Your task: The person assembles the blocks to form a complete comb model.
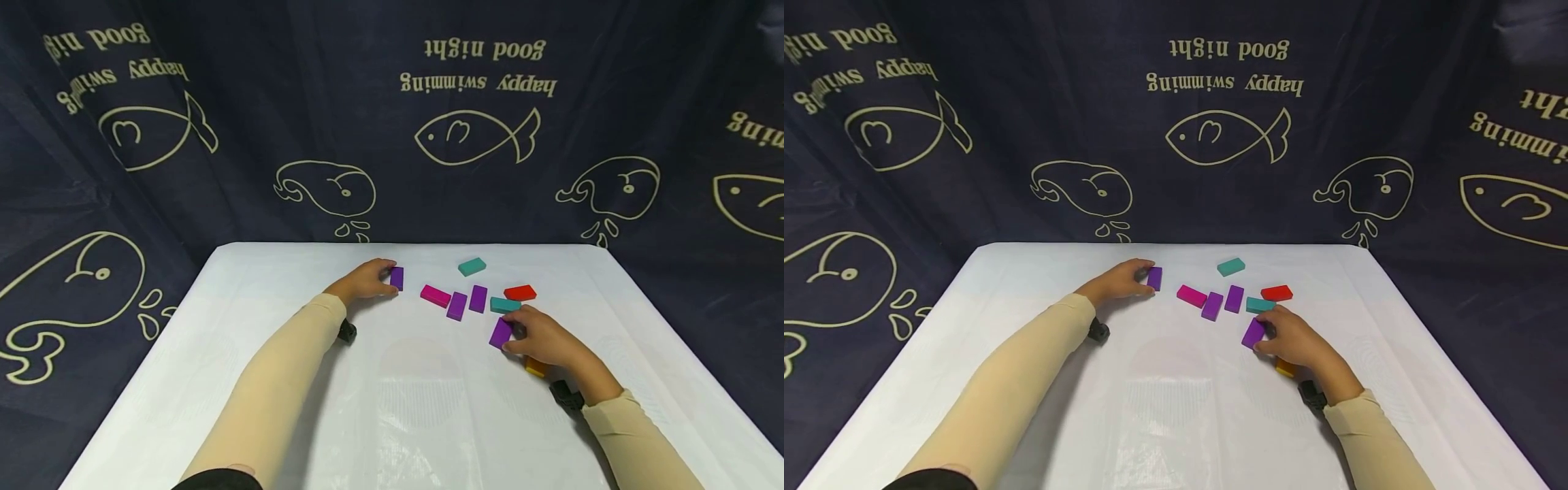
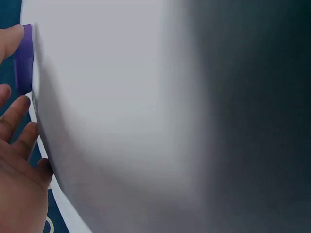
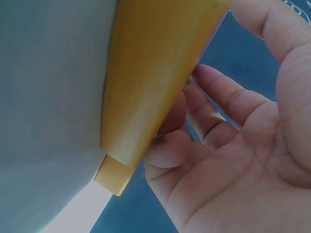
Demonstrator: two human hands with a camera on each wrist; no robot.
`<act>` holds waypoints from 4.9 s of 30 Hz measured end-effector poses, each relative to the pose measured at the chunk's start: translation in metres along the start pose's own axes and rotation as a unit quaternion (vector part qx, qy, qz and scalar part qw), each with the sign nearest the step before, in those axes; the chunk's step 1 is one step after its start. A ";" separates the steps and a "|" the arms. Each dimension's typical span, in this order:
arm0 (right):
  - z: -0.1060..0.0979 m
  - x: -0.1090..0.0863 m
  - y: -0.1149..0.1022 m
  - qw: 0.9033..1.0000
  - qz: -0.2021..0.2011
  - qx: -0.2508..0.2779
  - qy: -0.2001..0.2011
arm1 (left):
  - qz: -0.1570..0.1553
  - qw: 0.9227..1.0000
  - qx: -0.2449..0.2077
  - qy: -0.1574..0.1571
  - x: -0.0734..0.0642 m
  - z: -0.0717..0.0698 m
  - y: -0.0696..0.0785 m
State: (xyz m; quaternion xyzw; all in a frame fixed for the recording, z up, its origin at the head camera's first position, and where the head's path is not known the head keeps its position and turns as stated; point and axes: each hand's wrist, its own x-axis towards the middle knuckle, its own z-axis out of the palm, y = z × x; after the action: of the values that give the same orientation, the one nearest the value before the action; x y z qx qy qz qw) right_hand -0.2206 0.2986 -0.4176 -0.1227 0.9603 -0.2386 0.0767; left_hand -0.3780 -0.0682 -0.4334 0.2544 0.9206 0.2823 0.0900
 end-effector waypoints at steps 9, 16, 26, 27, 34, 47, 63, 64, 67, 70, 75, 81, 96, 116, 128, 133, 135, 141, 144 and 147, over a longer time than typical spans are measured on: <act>0.001 0.001 0.000 1.000 -0.003 -0.001 0.000 | 0.004 1.000 -0.021 -0.001 -0.007 -0.003 0.000; 0.000 0.002 0.000 1.000 -0.010 -0.007 0.003 | -0.025 0.999 -0.030 -0.016 -0.013 -0.002 0.000; 0.001 0.004 -0.002 1.000 -0.005 -0.012 -0.007 | -0.040 0.997 -0.065 -0.016 -0.015 0.001 -0.007; 0.001 0.004 -0.002 1.000 -0.005 -0.012 -0.008 | -0.039 0.997 -0.064 -0.015 -0.016 0.002 -0.007; 0.003 0.002 -0.005 1.000 -0.001 -0.024 -0.015 | -0.040 0.998 -0.054 -0.018 -0.017 0.003 -0.007; -0.001 0.000 -0.006 1.000 0.000 -0.019 -0.012 | -0.027 0.998 -0.051 -0.016 -0.013 0.005 -0.007; -0.010 0.017 -0.016 0.997 -0.071 0.013 0.021 | -0.023 0.998 -0.050 -0.012 -0.016 0.005 -0.009; -0.011 0.019 -0.018 0.997 -0.073 0.017 0.023 | -0.023 0.998 -0.051 -0.012 -0.016 0.004 -0.009; -0.011 0.027 -0.023 0.997 -0.074 0.032 0.022 | -0.021 0.999 -0.048 -0.013 -0.015 0.004 -0.009; -0.010 0.033 -0.028 0.996 -0.070 0.049 0.024 | -0.023 0.999 -0.041 -0.013 -0.015 0.005 -0.008; -0.009 0.042 -0.041 0.995 -0.078 0.053 0.032 | -0.025 0.999 -0.040 -0.015 -0.015 0.004 -0.007; -0.005 0.058 -0.060 0.992 -0.105 0.064 0.031 | -0.027 0.998 -0.047 -0.013 -0.015 0.003 -0.009; 0.030 0.105 -0.091 0.986 -0.138 0.098 0.001 | -0.007 1.000 -0.028 -0.012 -0.013 0.007 -0.012; 0.051 0.133 -0.121 0.986 -0.152 0.064 -0.019 | 0.011 0.999 -0.045 -0.012 -0.016 0.002 -0.007; 0.062 0.137 -0.123 0.990 -0.136 0.030 -0.024 | 0.009 0.999 -0.040 -0.017 -0.016 0.002 -0.009; 0.061 0.136 -0.125 0.990 -0.135 0.021 -0.019 | -0.002 0.999 -0.039 -0.019 -0.015 0.003 -0.008; 0.060 0.136 -0.125 0.990 -0.137 0.020 -0.017 | -0.005 0.999 -0.038 -0.018 -0.015 0.003 -0.008; 0.060 0.137 -0.126 0.991 -0.132 0.024 -0.015 | -0.006 0.999 -0.040 -0.009 -0.018 0.001 -0.004; 0.060 0.137 -0.126 0.992 -0.124 0.026 -0.015 | -0.004 0.999 -0.047 -0.006 -0.019 0.001 -0.002; 0.060 0.137 -0.126 0.992 -0.119 0.029 -0.014 | -0.001 0.999 -0.053 -0.003 -0.018 0.002 -0.003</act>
State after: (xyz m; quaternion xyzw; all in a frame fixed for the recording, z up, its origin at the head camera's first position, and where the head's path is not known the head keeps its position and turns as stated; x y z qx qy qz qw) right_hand -0.3142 0.1275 -0.4224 -0.2376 0.9303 -0.2718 0.0650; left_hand -0.3635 -0.0784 -0.4358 0.2493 0.9045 0.3294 0.1061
